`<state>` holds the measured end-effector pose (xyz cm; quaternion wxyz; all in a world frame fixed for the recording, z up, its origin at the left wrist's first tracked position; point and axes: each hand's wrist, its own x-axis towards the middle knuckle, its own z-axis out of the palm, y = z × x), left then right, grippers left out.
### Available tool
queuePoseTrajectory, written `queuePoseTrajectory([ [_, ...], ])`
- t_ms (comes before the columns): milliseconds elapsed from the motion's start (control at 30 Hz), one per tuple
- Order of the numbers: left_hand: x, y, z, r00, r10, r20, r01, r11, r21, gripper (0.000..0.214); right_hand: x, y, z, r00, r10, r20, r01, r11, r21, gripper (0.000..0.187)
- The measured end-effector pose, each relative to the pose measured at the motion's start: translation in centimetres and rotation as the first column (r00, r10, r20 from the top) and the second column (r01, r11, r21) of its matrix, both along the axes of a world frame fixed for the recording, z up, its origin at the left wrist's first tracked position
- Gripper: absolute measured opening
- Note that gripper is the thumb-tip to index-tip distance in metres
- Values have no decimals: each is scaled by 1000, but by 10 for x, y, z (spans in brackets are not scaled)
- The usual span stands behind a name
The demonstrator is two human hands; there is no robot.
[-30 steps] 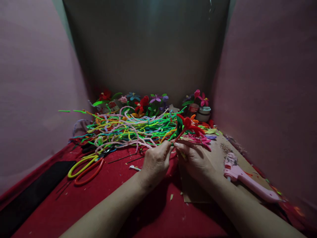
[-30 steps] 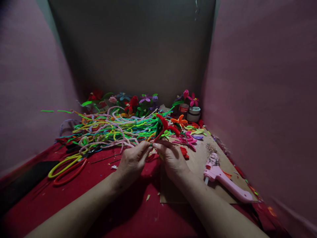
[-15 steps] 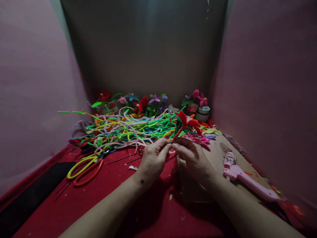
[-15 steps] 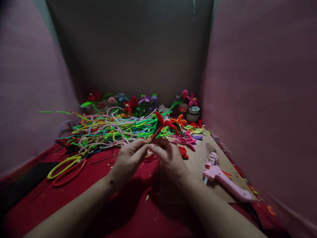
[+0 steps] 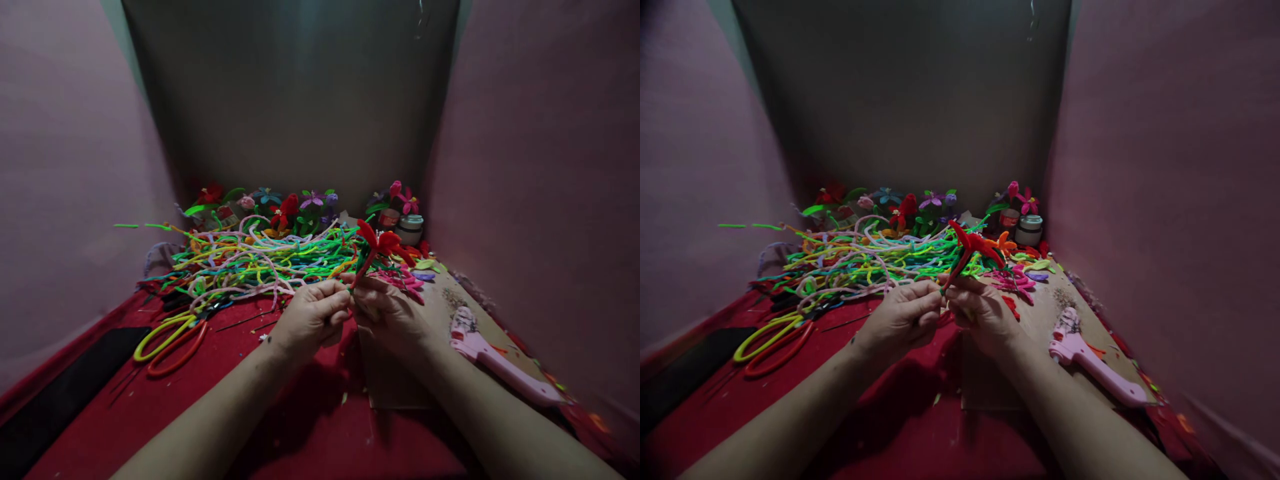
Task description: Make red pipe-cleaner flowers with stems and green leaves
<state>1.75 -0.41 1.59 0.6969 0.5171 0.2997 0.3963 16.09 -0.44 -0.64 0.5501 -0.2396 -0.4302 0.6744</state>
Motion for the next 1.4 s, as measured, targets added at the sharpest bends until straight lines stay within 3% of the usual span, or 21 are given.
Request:
queuePoseTrajectory([
  [133, -2, 3, 0, 998, -63, 18, 63, 998, -25, 18, -1, -1, 4, 998, -28, 61, 25, 998, 53, 14],
  [200, 0, 2, 1, 996, -20, -86, 25, 998, 63, 22, -3, -3, 7, 995, -53, 88, 46, 996, 76, 12],
  [267, 1, 0, 1, 965, 114, -238, -55, 968, 243, 26, -5, -6, 11, 990, -95, 108, 83, 991, 107, 13],
  [333, 3, -2, -2, 876, 330, -351, -114, 850, 514, 23, -7, -9, 16, 980, -157, 124, 139, 980, 142, 14],
  [400, 3, -2, -7, 743, 548, -384, -76, 639, 766, 16, -8, -13, 21, 965, -222, 139, 199, 966, 164, 12],
  [467, 3, -2, -15, 612, 707, -355, 41, 420, 907, 15, -8, -15, 23, 941, -290, 176, 263, 951, 162, 10],
  [533, 2, -1, -21, 519, 802, -295, 146, 257, 955, 18, -9, -15, 22, 921, -339, 192, 317, 939, 136, 9],
  [667, 0, 3, -29, 405, 897, -180, 285, 63, 956, 23, -13, -9, 13, 927, -347, 140, 341, 938, 64, 5],
  [800, -2, 7, -31, 414, 902, -125, 377, -45, 925, 25, -15, -5, 3, 945, -322, 62, 320, 947, 40, 1],
  [833, -3, 8, -31, 425, 896, -128, 366, -41, 930, 24, -15, -4, 1, 947, -318, 48, 317, 948, 35, 2],
  [900, -2, 7, -31, 447, 878, -173, 316, 26, 949, 20, -15, -5, 0, 948, -317, 39, 316, 948, 27, 4],
  [1033, -1, 3, -26, 499, 801, -332, 201, 266, 943, 18, -14, -8, 6, 948, -303, 98, 297, 952, 69, 6],
  [1133, 0, 0, -19, 607, 701, -374, 50, 435, 899, 15, -14, -10, 11, 961, -251, 116, 244, 967, 70, 9],
  [1233, 2, -1, -14, 729, 589, -349, -107, 601, 792, 11, -13, -9, 11, 971, -213, 110, 209, 977, 49, 12],
  [1400, 5, 0, -8, 864, 428, -264, -228, 801, 554, 10, -12, -9, 13, 981, -181, 65, 181, 984, 6, 10],
])
